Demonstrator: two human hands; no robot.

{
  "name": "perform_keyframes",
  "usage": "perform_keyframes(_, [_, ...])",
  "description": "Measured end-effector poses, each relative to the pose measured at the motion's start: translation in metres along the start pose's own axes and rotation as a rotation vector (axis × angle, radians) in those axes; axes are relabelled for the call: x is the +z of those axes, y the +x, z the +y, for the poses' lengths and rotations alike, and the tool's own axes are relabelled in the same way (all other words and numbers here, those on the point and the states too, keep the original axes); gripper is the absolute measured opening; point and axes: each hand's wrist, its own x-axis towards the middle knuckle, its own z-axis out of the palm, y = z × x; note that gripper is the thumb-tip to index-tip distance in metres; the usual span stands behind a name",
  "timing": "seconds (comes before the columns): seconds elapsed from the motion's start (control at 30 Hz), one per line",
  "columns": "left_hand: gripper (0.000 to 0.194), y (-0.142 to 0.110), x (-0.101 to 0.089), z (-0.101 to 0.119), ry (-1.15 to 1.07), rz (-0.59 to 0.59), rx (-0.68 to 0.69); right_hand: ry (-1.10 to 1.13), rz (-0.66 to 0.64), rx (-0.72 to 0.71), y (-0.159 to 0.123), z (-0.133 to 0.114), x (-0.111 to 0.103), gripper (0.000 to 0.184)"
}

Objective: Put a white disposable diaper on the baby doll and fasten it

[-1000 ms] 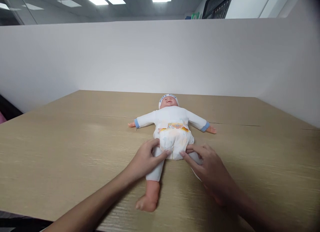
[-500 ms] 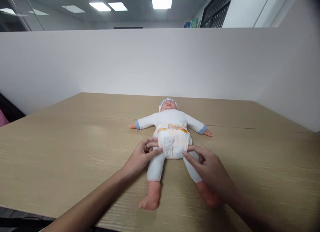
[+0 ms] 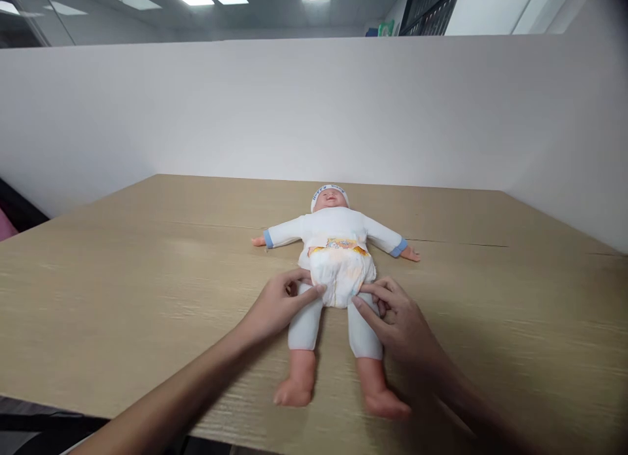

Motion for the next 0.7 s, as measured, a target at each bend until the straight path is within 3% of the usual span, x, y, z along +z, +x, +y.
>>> perform_keyframes(0.2, [0.048,0.01,0.0,-0.003,-0.32,-0.065,-0.122,0.06,-0.032,0.063,0.008,0.015,0.003,0.035])
perform_keyframes(0.33, [0.048,0.005,-0.004,-0.004,-0.333,-0.039,-0.093,0.062,-0.035,0.055,0.012,0.016,0.002,0.038])
perform_keyframes(0.47, [0.045,-0.004,-0.017,-0.004,-0.141,-0.002,-0.041,-0.005,-0.03,-0.015,0.007,0.011,-0.009,0.035])
perform_keyframes(0.57, [0.042,-0.001,-0.037,-0.01,0.056,0.024,-0.001,-0.087,0.042,-0.108,0.008,0.014,-0.025,0.029])
perform_keyframes(0.7, [0.029,0.034,-0.058,-0.029,0.47,0.266,0.227,-0.298,0.295,-0.265,0.05,0.043,-0.042,0.022])
